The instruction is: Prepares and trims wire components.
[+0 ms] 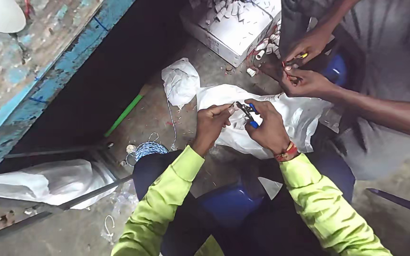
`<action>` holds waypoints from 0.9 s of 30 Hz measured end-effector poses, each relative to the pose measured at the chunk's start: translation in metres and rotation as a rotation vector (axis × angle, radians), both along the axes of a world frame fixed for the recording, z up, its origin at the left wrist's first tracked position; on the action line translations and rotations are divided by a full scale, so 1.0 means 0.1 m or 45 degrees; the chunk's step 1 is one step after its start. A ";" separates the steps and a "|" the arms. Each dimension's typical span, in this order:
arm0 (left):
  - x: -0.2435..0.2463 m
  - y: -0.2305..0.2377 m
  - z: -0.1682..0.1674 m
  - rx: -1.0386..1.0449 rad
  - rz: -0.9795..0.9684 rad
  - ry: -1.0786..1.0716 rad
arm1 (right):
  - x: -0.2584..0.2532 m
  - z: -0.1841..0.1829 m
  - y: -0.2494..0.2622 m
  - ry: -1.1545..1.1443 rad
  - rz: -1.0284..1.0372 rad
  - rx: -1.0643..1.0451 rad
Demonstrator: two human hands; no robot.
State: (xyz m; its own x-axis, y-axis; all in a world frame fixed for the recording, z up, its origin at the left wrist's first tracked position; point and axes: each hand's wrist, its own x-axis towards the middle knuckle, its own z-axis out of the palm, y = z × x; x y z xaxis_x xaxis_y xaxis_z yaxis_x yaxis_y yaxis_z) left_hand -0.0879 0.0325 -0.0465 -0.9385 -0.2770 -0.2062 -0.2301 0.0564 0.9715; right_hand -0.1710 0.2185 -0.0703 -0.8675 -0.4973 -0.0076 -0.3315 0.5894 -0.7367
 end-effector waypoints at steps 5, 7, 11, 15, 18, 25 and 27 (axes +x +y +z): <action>-0.07 0.02 0.01 -0.014 0.021 0.057 | 0.00 -0.06 0.00 -0.019 0.035 0.065; -0.04 0.00 -0.02 -0.055 -0.007 0.040 | -0.01 -0.08 0.00 -0.012 0.048 0.062; -0.02 -0.03 -0.04 -0.108 -0.056 0.053 | -0.01 -0.08 -0.01 -0.003 0.059 0.059; -0.09 0.01 -0.01 -0.128 -0.035 0.079 | 0.00 -0.06 -0.01 -0.009 0.071 0.071; -0.15 0.02 -0.08 -0.100 -0.010 0.146 | 0.00 -0.06 0.00 0.044 0.061 0.117; -0.08 -0.01 -0.07 -0.118 -0.072 0.146 | 0.00 -0.03 -0.01 0.110 0.065 0.142; -0.07 -0.01 -0.07 -0.121 -0.076 0.150 | 0.00 -0.03 -0.01 0.140 0.064 0.139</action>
State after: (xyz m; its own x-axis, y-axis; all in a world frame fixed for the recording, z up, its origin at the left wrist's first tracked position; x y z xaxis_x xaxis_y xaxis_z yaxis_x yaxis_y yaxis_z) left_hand -0.0951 0.0315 -0.0533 -0.9699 -0.2333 -0.0695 -0.1086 0.1592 0.9813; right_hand -0.1708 0.2180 -0.0738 -0.8401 -0.5415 0.0300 -0.4378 0.6445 -0.6269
